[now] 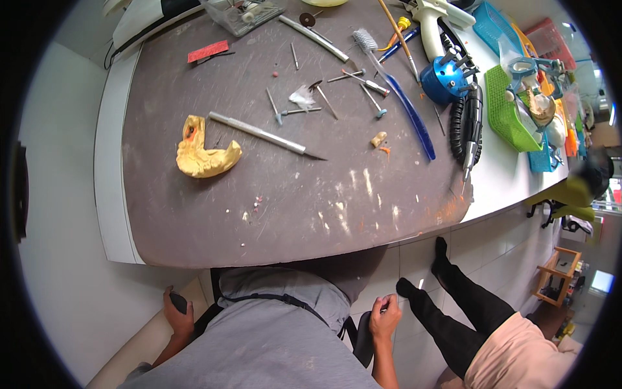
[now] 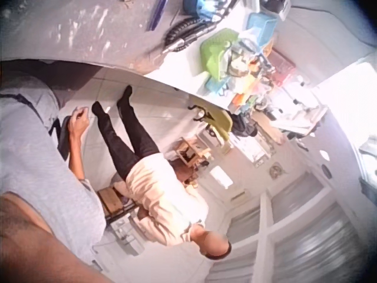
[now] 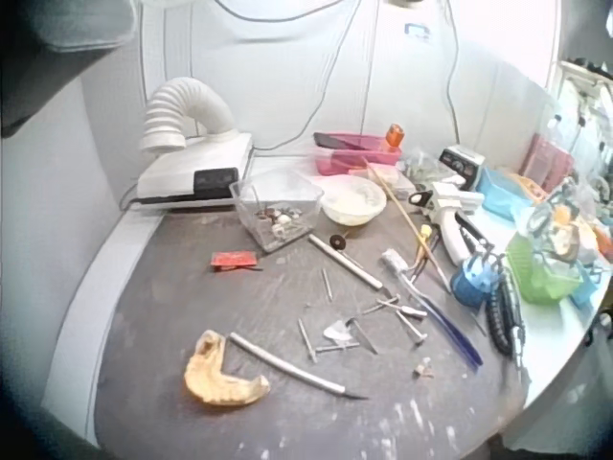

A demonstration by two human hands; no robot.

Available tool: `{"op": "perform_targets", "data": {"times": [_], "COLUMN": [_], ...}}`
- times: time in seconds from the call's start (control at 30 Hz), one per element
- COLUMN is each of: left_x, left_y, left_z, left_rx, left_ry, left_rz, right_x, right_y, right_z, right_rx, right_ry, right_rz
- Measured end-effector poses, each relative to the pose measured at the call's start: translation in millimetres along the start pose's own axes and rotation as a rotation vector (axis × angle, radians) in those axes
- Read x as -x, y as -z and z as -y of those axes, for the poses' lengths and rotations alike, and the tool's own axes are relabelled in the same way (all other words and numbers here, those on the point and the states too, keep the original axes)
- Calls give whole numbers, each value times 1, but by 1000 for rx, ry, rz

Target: The person places a dental model into a UV light box for curing and then uses a scalpel to trim material from the model while holding it by hand.

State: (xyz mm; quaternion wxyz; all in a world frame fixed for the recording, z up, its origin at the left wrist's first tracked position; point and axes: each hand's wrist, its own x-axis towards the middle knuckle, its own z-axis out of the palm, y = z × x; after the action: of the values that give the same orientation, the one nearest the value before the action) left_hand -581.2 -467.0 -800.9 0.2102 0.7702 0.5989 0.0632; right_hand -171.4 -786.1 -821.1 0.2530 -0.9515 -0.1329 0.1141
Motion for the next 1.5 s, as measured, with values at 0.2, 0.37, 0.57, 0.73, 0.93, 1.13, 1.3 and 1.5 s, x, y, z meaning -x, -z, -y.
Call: {"op": "perform_targets", "data": {"times": [0.2, 0.37, 0.57, 0.73, 0.93, 1.13, 1.3, 1.5], "left_x": [11, 15, 2, -48, -119, -202, -250, -262], "left_y": [-2, -1, -12, 19, 115, 122, 107, 91], "left_z": [16, 22, 24, -72, -203, -296, -334, -329], "left_rx": [55, 73, 9, 149, 188, 177, 125, 339], "left_ry": [35, 27, -209, -608, -1128, -1071, -1111, -1089], "left_rz": [29, 15, -152, -317, -304, -52, 104, 166], "right_x": [-27, -86, -125, -124, -109, -119, -151, -210], "right_y": [-9, -63, -166, -154, -26, 106, 116, 98], "right_z": [-32, -47, -95, -70, 8, 127, 262, 313], "right_rx": [-685, -721, -1117, -944, -693, -658, -423, 136], "right_ry": [-259, -320, -668, -414, 56, 555, 854, 1092], "right_rz": [500, 402, 693, 575, 647, 25, -253, -70]}}
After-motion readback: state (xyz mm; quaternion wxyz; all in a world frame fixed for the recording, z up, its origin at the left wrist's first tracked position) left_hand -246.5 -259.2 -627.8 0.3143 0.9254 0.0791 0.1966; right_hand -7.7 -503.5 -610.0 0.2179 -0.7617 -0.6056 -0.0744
